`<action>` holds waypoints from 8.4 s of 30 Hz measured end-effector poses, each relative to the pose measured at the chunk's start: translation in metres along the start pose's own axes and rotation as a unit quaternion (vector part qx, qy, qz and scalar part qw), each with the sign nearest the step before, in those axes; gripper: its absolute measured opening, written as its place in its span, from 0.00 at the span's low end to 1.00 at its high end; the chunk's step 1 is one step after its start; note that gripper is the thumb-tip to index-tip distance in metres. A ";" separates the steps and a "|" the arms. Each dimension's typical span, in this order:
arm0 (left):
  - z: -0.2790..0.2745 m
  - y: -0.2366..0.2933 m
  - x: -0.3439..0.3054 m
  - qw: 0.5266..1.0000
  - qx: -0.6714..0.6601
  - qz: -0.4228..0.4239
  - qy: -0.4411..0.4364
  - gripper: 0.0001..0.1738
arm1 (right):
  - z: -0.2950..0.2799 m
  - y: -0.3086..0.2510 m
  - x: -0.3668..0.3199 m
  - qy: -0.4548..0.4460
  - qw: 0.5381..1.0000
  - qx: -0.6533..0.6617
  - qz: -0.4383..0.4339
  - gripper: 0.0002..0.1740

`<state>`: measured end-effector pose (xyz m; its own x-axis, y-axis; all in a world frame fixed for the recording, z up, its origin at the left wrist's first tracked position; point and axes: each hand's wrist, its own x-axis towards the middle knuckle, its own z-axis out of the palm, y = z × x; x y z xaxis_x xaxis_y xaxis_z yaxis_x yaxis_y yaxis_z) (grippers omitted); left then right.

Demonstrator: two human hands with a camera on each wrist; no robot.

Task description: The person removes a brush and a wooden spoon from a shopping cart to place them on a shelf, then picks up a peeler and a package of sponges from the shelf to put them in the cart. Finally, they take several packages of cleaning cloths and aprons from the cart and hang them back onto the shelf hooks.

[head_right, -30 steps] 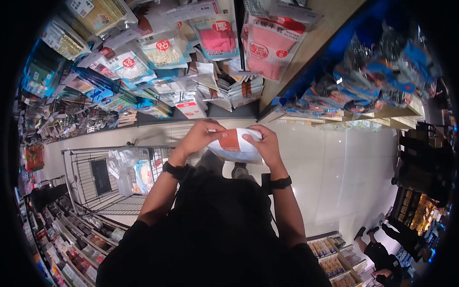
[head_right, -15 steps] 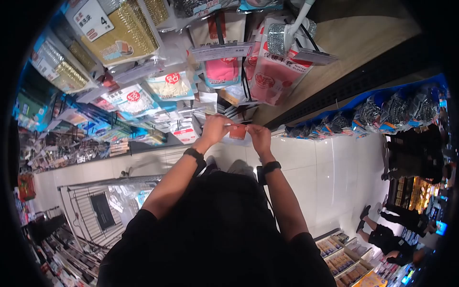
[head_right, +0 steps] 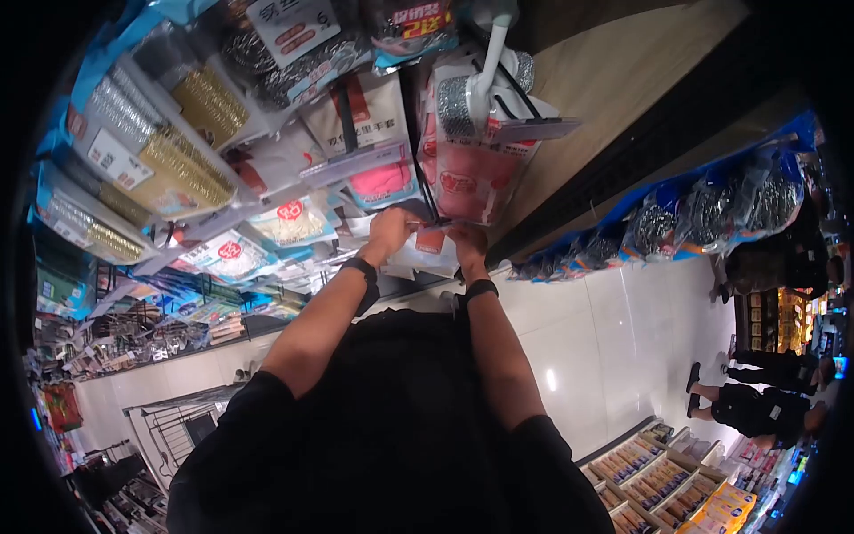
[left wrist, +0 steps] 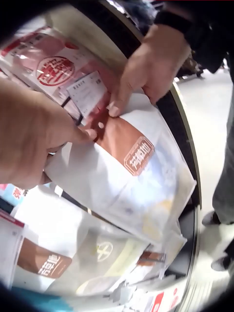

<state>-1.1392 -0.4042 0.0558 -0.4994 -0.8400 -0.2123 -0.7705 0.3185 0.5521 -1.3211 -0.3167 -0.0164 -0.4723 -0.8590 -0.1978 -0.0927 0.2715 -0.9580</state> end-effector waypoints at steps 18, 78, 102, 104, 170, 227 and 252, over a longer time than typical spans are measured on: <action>-0.022 0.010 0.002 0.988 0.039 0.121 0.084 0.09 | 0.003 0.001 0.015 0.015 0.998 0.054 -0.024 0.11; 0.015 -0.027 0.033 0.718 -0.657 -0.231 -0.021 0.20 | 0.015 0.020 0.037 -0.074 0.976 -0.206 -0.002 0.18; -0.001 0.012 0.034 0.833 -0.503 -0.203 -0.105 0.18 | -0.003 0.061 0.041 -0.009 0.805 0.565 0.179 0.19; 0.004 0.009 0.034 0.869 -0.443 -0.180 -0.126 0.19 | -0.003 0.052 0.038 0.008 0.805 0.567 0.177 0.17; 0.118 -0.071 -0.430 0.705 0.099 -0.636 0.297 0.36 | 0.027 0.103 -0.036 -0.502 0.779 -0.026 0.374 0.17; 0.116 -0.039 -0.638 0.544 -0.688 -0.262 0.402 0.13 | -0.075 0.005 -0.473 -0.554 0.754 0.133 0.328 0.34; 0.273 -0.226 -0.421 0.980 0.132 -0.147 -0.042 0.61 | -0.036 0.048 -0.513 -0.190 0.914 0.064 0.352 0.34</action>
<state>-0.8631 -0.0027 -0.1996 -0.2636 -0.8767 -0.4024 -0.9556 0.1804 0.2330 -1.1146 0.1525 0.0470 -0.0339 -0.5856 -0.8099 0.2315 0.7837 -0.5763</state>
